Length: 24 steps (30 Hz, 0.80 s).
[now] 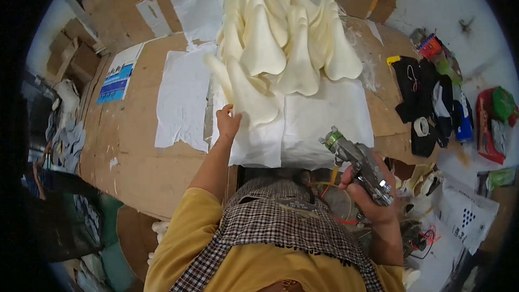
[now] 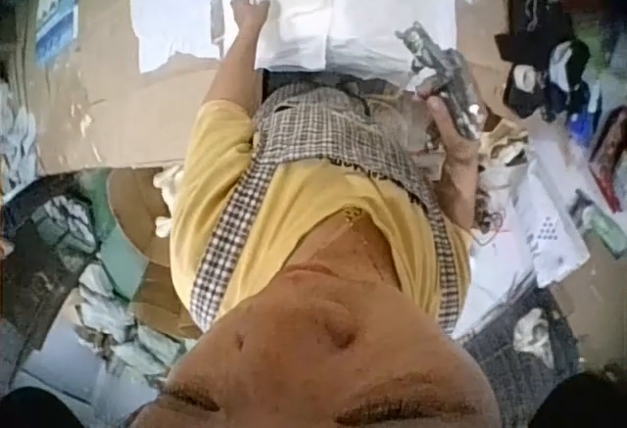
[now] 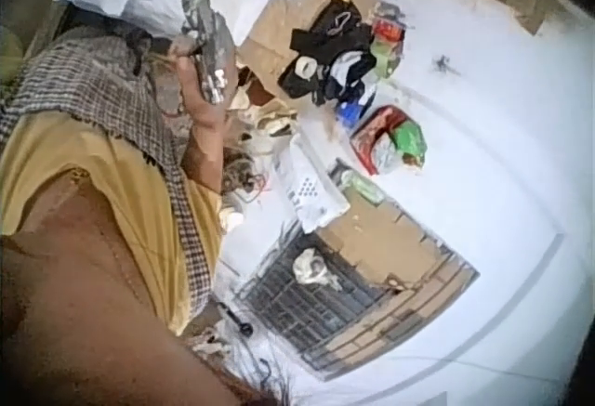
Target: Sorting, bagging, and applying adhesive spray to white foam components for bicycle saddles in a factory setting.
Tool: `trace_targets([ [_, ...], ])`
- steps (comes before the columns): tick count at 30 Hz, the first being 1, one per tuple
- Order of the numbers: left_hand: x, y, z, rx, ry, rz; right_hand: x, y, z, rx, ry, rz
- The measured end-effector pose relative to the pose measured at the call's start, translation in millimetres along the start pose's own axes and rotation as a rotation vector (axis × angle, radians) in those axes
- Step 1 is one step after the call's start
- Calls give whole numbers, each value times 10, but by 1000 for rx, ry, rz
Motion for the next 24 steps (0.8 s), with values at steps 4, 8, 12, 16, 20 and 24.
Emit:
trace_targets([
  [4,50,-13,-37,10,91,-1,100,-89,44,4,89,-48],
  [8,-59,2,10,49,5,20,-47,-160,-102,168,-36,26],
  [12,-296,38,5,93,29,264,-384,-120,-140,339,102,-79],
  [16,-335,307,-138,159,-12,381,-287,61,-202,282,116,-40],
  [20,-8,602,-654,214,-30,499,-1,271,-166,83,13,190],
  [24,681,430,-1233,60,-30,735,66,489,-94,150,-61,209],
])
Point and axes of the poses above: each hand's wrist, its own z-axis away from the middle knuckle, its own y-axis out of the back of the hand, x = y × z, the point moved 5 cm from there along -z, towards the middle knuckle, and after that the axes turned 9 degrees about -y, right-handed, at the moved point
